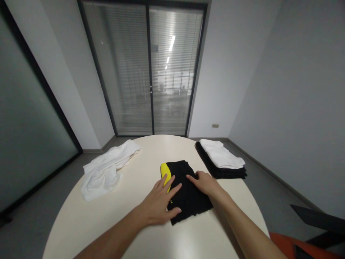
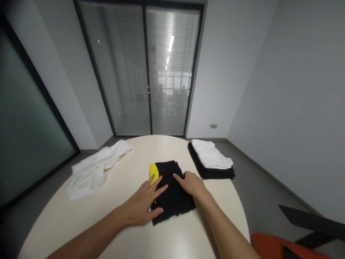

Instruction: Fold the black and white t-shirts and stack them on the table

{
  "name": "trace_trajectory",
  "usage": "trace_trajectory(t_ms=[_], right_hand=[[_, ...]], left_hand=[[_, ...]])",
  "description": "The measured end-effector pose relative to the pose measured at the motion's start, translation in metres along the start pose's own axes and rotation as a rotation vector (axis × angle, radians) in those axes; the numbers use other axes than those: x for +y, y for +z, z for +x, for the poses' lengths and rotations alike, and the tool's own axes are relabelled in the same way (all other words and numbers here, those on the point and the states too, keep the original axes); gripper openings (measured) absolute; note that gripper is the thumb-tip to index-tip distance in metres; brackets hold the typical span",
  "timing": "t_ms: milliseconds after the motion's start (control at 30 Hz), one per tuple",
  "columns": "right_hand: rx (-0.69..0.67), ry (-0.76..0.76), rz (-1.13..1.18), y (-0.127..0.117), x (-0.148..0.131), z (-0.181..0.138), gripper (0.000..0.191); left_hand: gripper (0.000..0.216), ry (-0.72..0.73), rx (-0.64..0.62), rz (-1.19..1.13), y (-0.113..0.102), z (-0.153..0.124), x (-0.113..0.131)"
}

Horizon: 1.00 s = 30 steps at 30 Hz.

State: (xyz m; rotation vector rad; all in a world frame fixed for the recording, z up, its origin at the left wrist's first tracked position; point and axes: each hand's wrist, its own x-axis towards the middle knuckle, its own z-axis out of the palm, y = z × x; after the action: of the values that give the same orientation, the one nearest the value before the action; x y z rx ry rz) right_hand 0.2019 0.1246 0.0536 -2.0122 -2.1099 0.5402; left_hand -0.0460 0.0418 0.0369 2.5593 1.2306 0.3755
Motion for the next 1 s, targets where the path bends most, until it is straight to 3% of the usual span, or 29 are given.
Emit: trace_trajectory(t_ms=[200,367,567,767,1000], right_hand=[[0.041,-0.042,-0.013,0.005,-0.007,-0.002,0.036],[0.062,-0.088,0.094,0.008,-0.010,-0.002,0.027],[0.159,-0.126,0.201,0.001,0.001,0.004,0.023],[0.270,-0.183,0.221,-0.026,0.012,0.009,0.029],[0.392,-0.291,0.116,-0.077,-0.001,0.022,0.026]], left_hand=[[0.076,-0.096,0.130,0.050,-0.005,0.006,-0.019],[0.076,-0.138,0.074,0.043,-0.001,0.007,-0.037],[0.076,-0.210,0.081,0.024,0.007,0.009,-0.039],[0.076,-0.261,0.067,0.013,0.007,0.008,-0.039],[0.074,-0.256,0.063,0.033,0.006,0.007,-0.040]])
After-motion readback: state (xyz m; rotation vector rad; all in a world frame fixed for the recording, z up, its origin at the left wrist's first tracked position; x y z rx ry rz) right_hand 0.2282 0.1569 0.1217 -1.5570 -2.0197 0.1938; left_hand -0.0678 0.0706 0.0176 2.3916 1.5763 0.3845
